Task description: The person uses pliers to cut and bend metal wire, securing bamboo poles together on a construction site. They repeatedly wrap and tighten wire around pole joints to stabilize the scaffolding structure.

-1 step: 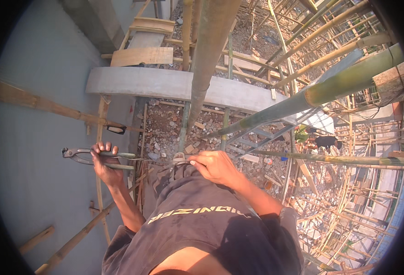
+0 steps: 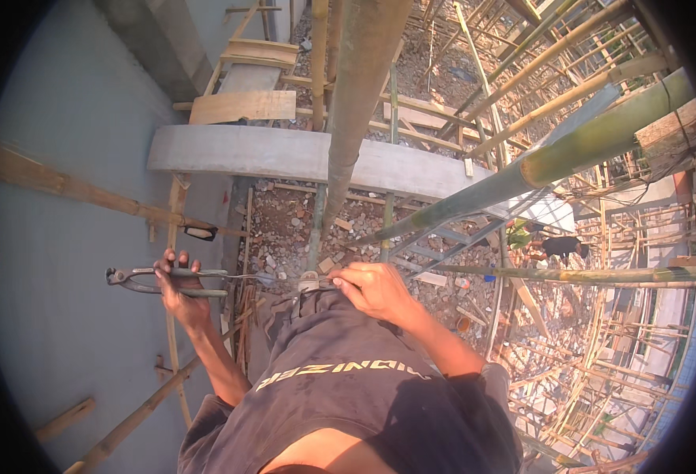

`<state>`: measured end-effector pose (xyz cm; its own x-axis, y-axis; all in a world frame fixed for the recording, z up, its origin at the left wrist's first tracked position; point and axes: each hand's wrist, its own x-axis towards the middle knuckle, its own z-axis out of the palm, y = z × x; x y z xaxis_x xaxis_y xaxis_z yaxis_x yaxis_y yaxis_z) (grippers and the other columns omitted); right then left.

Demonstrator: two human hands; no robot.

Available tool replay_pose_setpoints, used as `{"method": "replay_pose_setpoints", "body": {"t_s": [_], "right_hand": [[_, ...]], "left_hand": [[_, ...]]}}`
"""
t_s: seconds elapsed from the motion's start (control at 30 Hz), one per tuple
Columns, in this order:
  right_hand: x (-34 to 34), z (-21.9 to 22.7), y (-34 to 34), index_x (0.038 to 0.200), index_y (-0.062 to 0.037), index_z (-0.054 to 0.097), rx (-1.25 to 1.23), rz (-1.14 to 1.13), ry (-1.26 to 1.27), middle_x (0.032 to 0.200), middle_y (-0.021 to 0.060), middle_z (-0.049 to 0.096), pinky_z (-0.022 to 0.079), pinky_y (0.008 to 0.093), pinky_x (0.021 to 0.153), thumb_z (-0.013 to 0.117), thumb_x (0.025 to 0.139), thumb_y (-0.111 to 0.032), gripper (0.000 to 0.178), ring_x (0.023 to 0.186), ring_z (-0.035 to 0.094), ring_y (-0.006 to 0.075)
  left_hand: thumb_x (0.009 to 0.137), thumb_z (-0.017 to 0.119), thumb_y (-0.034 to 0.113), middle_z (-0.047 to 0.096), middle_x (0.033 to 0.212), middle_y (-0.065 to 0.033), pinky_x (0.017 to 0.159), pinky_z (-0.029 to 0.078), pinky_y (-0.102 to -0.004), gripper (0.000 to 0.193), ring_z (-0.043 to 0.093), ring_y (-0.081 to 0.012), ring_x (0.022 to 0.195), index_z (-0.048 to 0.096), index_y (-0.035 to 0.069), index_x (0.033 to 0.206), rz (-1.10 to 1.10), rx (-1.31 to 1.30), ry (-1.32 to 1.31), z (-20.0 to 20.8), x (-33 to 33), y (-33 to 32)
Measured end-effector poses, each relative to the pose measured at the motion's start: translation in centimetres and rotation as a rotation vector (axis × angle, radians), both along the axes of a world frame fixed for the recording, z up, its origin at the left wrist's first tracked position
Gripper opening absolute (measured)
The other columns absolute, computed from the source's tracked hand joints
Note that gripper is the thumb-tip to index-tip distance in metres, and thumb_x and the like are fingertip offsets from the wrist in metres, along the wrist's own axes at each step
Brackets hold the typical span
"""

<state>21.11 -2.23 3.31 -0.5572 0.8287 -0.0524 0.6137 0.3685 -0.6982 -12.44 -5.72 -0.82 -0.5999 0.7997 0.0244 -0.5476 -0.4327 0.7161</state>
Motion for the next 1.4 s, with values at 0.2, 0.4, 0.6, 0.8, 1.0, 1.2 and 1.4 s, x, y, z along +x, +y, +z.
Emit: {"method": "replay_pose_setpoints", "body": {"t_s": [0.2,0.4,0.6,0.8,1.0,1.2,1.4], "right_hand": [[3.4,4.3,1.4,0.103,-0.0002,0.073,0.321,-0.478,0.304,0.083,0.0118,0.071,0.045,0.0331,0.059,0.061,0.098,-0.019,0.023,0.062,0.059,0.0202],[7.2,8.7,4.9,0.11,0.0027,0.069,0.594,-0.825,0.677,0.078,0.0031,0.065,0.04,0.0279,0.058,0.055,0.104,-0.021,0.028,0.065,0.051,0.011],[10.5,20.4,13.2,0.109,-0.0006,0.067,0.769,-0.89,0.221,0.088,0.0116,0.072,0.05,0.0352,0.072,0.055,0.103,-0.027,0.029,0.079,0.066,0.0182],[8.0,34.7,20.7,0.11,-0.0082,0.073,1.02,-0.566,-0.219,0.088,0.0154,0.072,0.052,0.0413,0.077,0.056,0.099,-0.031,0.031,0.081,0.069,0.0298],[7.3,41.2,25.1,0.113,-0.0039,0.07,1.151,-0.239,-0.514,0.092,0.0172,0.071,0.052,0.0431,0.08,0.055,0.101,-0.028,0.031,0.084,0.068,0.0333],[4.4,42.4,25.3,0.106,-0.0098,0.073,1.03,-0.157,-0.525,0.105,0.0164,0.071,0.05,0.0467,0.092,0.051,0.097,-0.027,0.029,0.101,0.066,0.0349],[4.9,41.8,26.9,0.104,-0.0103,0.073,0.936,-0.179,-0.458,0.099,0.0136,0.07,0.05,0.0453,0.091,0.05,0.1,-0.033,0.033,0.098,0.066,0.0314]], "left_hand": [[0.108,0.049,0.027,0.048,0.091,-0.0026,0.073,0.044,-0.0313,0.019,0.047,-0.0126,0.081,0.045,0.011,0.1,0.121,-0.059,0.191,-4.4,-4.2,0.7],[0.105,0.054,0.019,0.042,0.075,0.0013,0.064,0.043,-0.0286,0.014,0.039,-0.0086,0.065,0.05,0.007,0.112,-0.071,-0.181,0.218,-4.6,-0.5,1.6],[0.104,0.055,0.02,0.053,0.078,-0.003,0.068,0.049,-0.0298,0.019,0.054,-0.0117,0.074,0.055,0.001,0.108,-0.187,-0.149,0.384,-1.7,1.7,5.9],[0.107,0.046,0.024,0.06,0.133,-0.0225,0.104,0.043,-0.0484,0.03,0.055,-0.0311,0.127,0.057,0.002,0.09,-0.194,0.323,0.906,11.0,0.1,15.1],[0.104,0.048,0.021,0.044,0.154,-0.0221,0.114,0.028,-0.0468,0.031,0.035,-0.0344,0.145,0.059,0.0,0.084,-0.364,0.781,1.317,29.1,3.1,24.4],[0.106,0.05,0.036,0.059,0.1,-0.0002,0.097,0.037,-0.0301,0.036,0.05,-0.0125,0.103,0.065,0.004,0.099,-0.536,0.627,1.492,37.5,5.9,32.2],[0.104,0.053,0.043,0.067,0.118,-0.0059,0.098,0.045,-0.0301,0.046,0.06,-0.0142,0.105,0.069,0.003,0.119,-0.743,0.393,1.077,37.3,9.8,37.0]]}}
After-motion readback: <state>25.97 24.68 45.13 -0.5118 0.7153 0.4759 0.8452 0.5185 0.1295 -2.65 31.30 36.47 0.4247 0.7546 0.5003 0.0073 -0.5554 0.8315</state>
